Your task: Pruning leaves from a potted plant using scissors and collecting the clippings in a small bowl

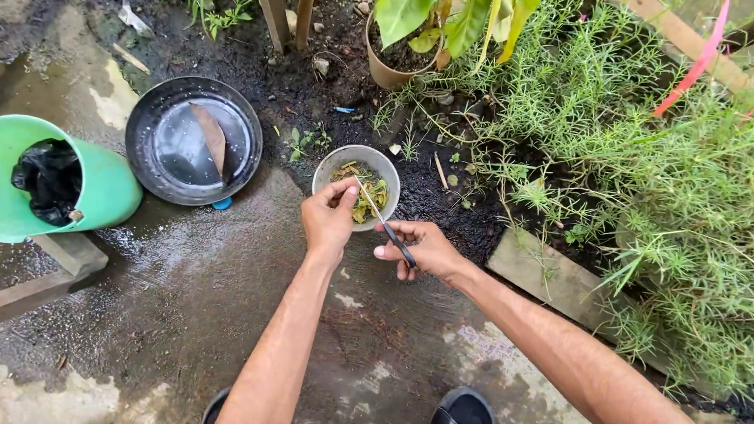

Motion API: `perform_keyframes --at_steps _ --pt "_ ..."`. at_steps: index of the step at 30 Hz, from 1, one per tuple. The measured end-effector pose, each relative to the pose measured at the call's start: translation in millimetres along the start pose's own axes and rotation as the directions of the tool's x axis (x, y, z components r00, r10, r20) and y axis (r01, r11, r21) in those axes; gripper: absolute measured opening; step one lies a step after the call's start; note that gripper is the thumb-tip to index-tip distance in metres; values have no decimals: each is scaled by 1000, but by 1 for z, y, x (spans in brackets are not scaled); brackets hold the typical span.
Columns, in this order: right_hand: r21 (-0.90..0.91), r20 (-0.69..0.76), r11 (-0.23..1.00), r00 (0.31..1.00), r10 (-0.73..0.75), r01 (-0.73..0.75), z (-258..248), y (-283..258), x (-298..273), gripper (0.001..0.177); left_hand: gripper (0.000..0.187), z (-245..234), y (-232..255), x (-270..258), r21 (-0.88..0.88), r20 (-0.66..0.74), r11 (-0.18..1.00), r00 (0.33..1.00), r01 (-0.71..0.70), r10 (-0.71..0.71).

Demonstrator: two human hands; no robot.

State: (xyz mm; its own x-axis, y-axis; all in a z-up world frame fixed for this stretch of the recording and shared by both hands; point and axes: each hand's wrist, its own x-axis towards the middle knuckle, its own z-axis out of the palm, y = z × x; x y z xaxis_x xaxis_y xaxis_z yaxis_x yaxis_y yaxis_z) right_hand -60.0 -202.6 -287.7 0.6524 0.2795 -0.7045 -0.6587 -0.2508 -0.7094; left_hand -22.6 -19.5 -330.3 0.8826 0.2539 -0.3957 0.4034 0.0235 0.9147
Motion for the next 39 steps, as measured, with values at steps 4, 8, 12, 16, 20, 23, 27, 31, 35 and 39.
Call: perform_keyframes --at_steps 4,8,12,16,20,23,27,31,35,39 --pt "47 25 999 1000 -1 0 2 8 5 63 20 -1 -17 7 -27 15 999 1000 -22 23" --pt "51 25 999 1000 -12 11 2 6 4 63 22 -2 -25 8 -128 40 990 998 -51 57" --pt "66 36 997 999 -31 28 0 4 3 63 23 -6 -13 1 -29 44 999 998 -33 34" --pt "-19 30 1000 1000 -2 2 -3 -6 -3 65 22 -10 -11 0 -17 51 999 998 -46 47" --pt "0 21 1000 1000 -7 7 -6 -4 -7 66 23 -13 -9 -2 -20 60 997 995 -73 74" --pt "29 -18 999 1000 -17 18 -8 -6 -15 68 23 -13 9 -12 136 25 981 991 -136 134" --pt "9 -96 992 987 -126 128 -16 -16 -26 70 17 -8 32 -21 228 -59 962 984 -151 169" --pt "-2 -132 958 950 -284 286 -35 -35 -41 71 17 7 51 -7 174 -54 928 938 -329 343" --pt "-190 -198 949 937 -287 251 -61 -72 -63 66 16 21 108 -2 275 23 857 894 -435 447" --pt "-298 -323 953 933 -162 62 -75 -130 -78 82 18 45 123 38 369 76 693 763 -620 642"
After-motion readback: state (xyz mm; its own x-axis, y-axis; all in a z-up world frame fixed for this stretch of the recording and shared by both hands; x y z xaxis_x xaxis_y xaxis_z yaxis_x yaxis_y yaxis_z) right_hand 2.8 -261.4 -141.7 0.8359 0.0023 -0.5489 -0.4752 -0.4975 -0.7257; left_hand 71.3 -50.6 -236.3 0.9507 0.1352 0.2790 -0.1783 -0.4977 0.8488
